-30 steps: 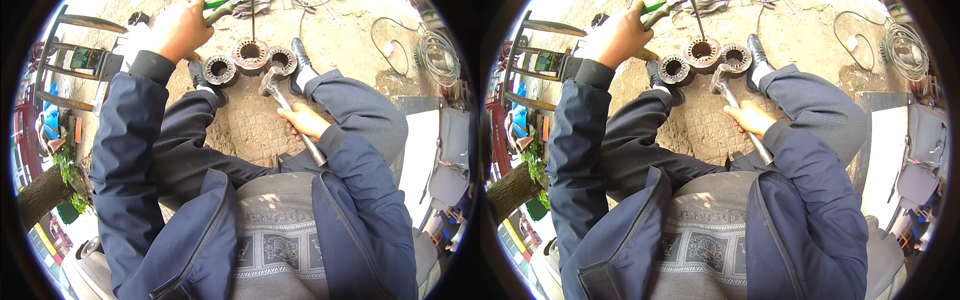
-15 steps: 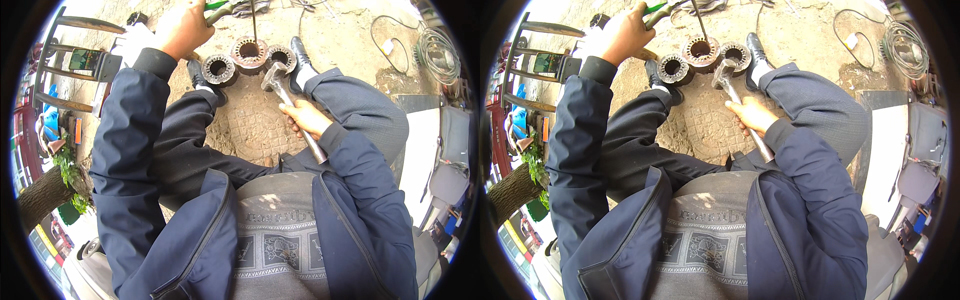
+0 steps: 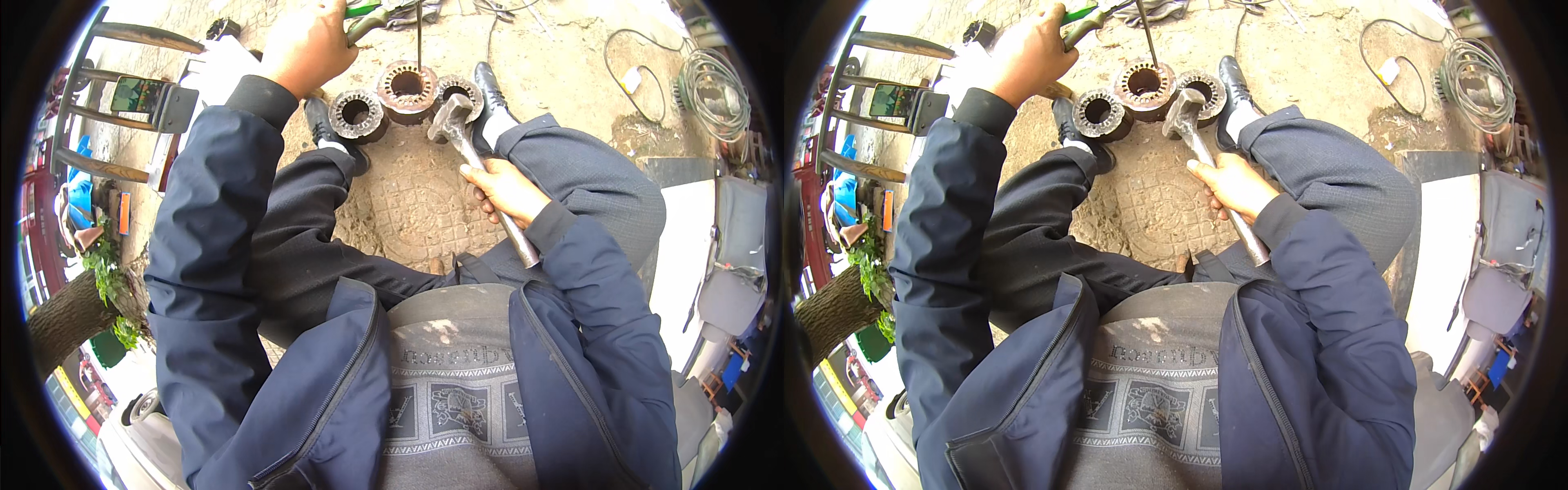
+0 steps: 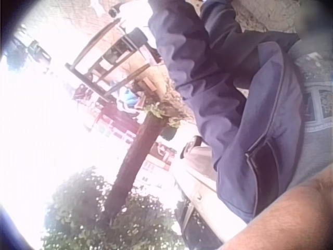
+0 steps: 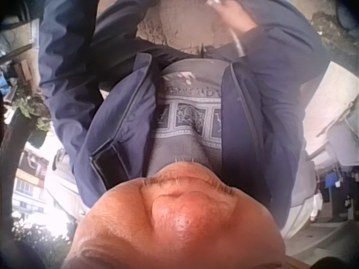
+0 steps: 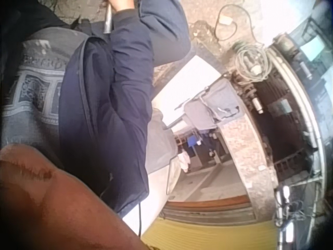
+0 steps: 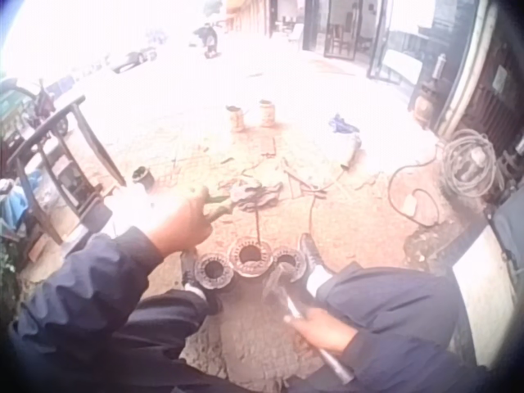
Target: The person sits on the ground and uses pliers and a hammer to repeatedly strike a metal rod inserted into a circular metal part. The person adjusts the rod and continues hammering the same part throughout the clip.
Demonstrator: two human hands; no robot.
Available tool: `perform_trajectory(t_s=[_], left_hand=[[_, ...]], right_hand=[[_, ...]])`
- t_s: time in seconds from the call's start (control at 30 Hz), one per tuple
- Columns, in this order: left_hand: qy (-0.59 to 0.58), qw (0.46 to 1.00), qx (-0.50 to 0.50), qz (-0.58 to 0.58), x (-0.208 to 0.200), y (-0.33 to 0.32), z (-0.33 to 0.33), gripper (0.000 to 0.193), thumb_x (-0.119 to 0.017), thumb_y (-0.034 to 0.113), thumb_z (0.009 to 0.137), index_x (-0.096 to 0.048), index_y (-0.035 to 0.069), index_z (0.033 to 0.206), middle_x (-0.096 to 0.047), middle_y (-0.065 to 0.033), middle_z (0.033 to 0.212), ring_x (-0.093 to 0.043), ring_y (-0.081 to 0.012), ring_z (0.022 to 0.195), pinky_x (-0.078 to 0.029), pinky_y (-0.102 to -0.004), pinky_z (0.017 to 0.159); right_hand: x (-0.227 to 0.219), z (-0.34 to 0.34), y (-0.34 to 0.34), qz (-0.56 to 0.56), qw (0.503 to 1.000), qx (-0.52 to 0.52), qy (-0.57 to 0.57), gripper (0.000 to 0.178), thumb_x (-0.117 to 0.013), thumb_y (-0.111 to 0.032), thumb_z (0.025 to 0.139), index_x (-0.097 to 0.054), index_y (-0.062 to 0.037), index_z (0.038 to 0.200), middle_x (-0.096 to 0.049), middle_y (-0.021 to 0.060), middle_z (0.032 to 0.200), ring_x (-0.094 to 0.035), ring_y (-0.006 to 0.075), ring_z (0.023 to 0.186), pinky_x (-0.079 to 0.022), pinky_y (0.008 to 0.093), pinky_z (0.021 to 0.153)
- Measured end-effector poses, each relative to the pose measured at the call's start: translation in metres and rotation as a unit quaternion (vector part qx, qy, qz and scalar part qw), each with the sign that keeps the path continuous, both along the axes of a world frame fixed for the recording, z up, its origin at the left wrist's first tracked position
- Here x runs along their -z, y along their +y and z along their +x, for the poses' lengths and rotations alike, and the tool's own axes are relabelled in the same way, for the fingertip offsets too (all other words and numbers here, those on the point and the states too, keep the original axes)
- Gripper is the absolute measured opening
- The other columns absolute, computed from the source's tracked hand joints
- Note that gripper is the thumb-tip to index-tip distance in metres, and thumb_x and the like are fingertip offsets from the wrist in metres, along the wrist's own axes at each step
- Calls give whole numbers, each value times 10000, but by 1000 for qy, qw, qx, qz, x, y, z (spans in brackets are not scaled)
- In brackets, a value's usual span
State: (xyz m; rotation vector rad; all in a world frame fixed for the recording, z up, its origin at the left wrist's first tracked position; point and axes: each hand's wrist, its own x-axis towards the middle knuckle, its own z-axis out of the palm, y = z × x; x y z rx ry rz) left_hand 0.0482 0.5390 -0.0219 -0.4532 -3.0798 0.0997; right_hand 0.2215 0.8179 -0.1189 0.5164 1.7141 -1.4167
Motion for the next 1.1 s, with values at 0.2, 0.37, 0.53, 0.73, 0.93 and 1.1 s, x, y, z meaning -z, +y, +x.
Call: perform_trajectory(t_s=[0.2, 0.37, 0.53, 0.73, 0.93, 1.1], left_hand=[[200, 947, 248, -44, 19, -14, -8, 441, -674, 444, 975, -676, 5, 933, -640, -220, 605, -643, -382, 533, -494, -500, 517], [86, 991, 31, 99, 25, -3, -8, 435, -685, 426, 959, -684, -6, 1005, -669, -227, 678, -648, -392, 562, -502, -502, 536], [216, 972, 81, 38, 21, 2, -1, 447, -702, 365, 928, -659, -32, 1128, -675, -249, 745, -654, -417, 649, -519, -510, 635], [85, 982, 56, 156, 11, -6, 0, 401, -716, 249, 889, -655, -37, 1163, -706, -270, 857, -695, -408, 761, -551, -498, 701], [-16, 988, -40, 149, 10, -4, -5, 402, -656, 257, 942, -619, -34, 1217, -719, -267, 831, -696, -419, 673, -539, -513, 607], [7, 981, 8, 192, 18, -7, -4, 408, -673, 291, 949, -626, -32, 1193, -716, -280, 833, -709, -418, 719, -536, -520, 625]], right_hand=[[-121, -55, 20, 45, 956, -55, 284, 429, -595, -455, 1059, -556, -34, 991, -538, -12, 722, -499, 50, 507, -448, 242, 437], [-209, -110, 17, 87, 878, -35, 468, 400, -554, -457, 1080, -571, -58, 1055, -481, -27, 690, -463, 51, 506, -403, 229, 439], [-175, -118, -5, 163, 911, -162, 341, 427, -571, -514, 1054, -549, -88, 1031, -447, -60, 674, -423, 28, 486, -354, 210, 408], [-161, -99, 20, 123, 945, -80, 293, 402, -582, -495, 1059, -572, -93, 1057, -428, -74, 660, -407, 2, 478, -353, 189, 395], [-181, -89, 24, 126, 929, -111, 331, 423, -551, -497, 1080, -592, -76, 1105, -446, -70, 666, -431, 2, 469, -357, 184, 393], [-181, -85, 21, 93, 933, -112, 330, 420, -541, -490, 1087, -594, -74, 1106, -435, -72, 652, -428, 4, 464, -362, 182, 396]])
